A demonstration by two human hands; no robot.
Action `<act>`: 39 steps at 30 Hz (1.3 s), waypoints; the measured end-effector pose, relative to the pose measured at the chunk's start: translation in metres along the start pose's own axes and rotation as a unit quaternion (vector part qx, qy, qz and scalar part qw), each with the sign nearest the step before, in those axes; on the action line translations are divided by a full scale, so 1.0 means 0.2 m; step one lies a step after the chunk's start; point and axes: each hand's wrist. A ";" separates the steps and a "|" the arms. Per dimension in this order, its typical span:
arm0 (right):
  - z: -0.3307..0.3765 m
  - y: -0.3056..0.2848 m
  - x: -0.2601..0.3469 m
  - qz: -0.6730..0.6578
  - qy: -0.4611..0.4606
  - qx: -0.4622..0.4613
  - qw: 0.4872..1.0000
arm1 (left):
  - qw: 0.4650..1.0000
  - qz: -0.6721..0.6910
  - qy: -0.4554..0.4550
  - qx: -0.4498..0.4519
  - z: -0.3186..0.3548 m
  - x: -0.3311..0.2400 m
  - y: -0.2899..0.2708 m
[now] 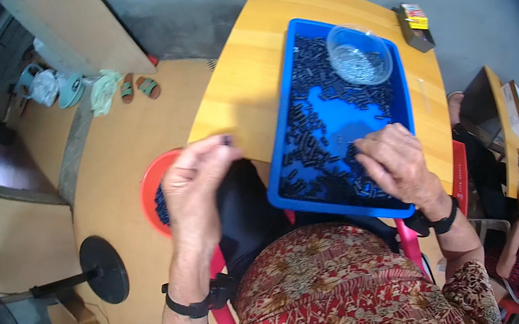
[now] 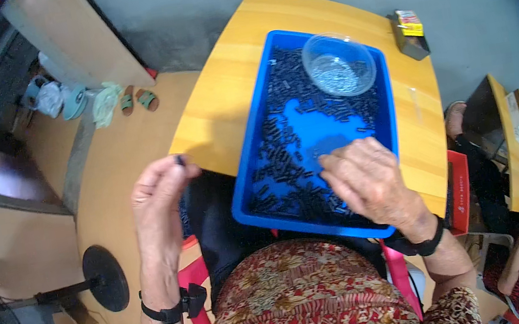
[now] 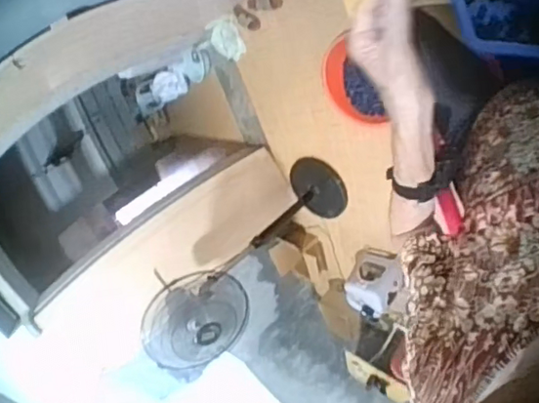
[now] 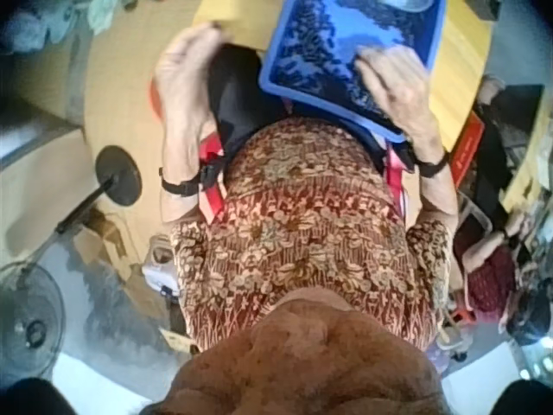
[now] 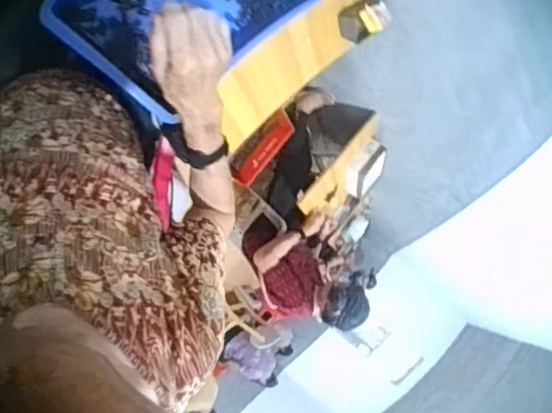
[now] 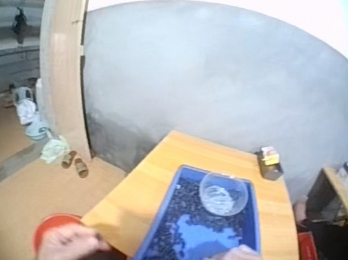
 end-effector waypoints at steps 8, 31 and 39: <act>0.00 -0.01 -0.04 0.007 0.013 0.019 1.000 | 0.925 -0.228 0.019 -0.303 -0.18 0.27 -0.90; -0.02 0.00 -0.46 0.174 0.077 0.373 0.908 | 0.990 -0.071 -0.089 0.078 0.04 -0.02 -0.07; 0.02 0.05 -0.47 0.109 0.075 0.319 0.938 | 0.972 -0.071 -0.106 0.196 0.07 -0.04 0.20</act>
Point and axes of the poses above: each hand's wrist, its own z-axis away from the middle knuckle, its own y-axis out of the palm, x = y × z, and after that the axes turned 6 degrees about -x, right-handed
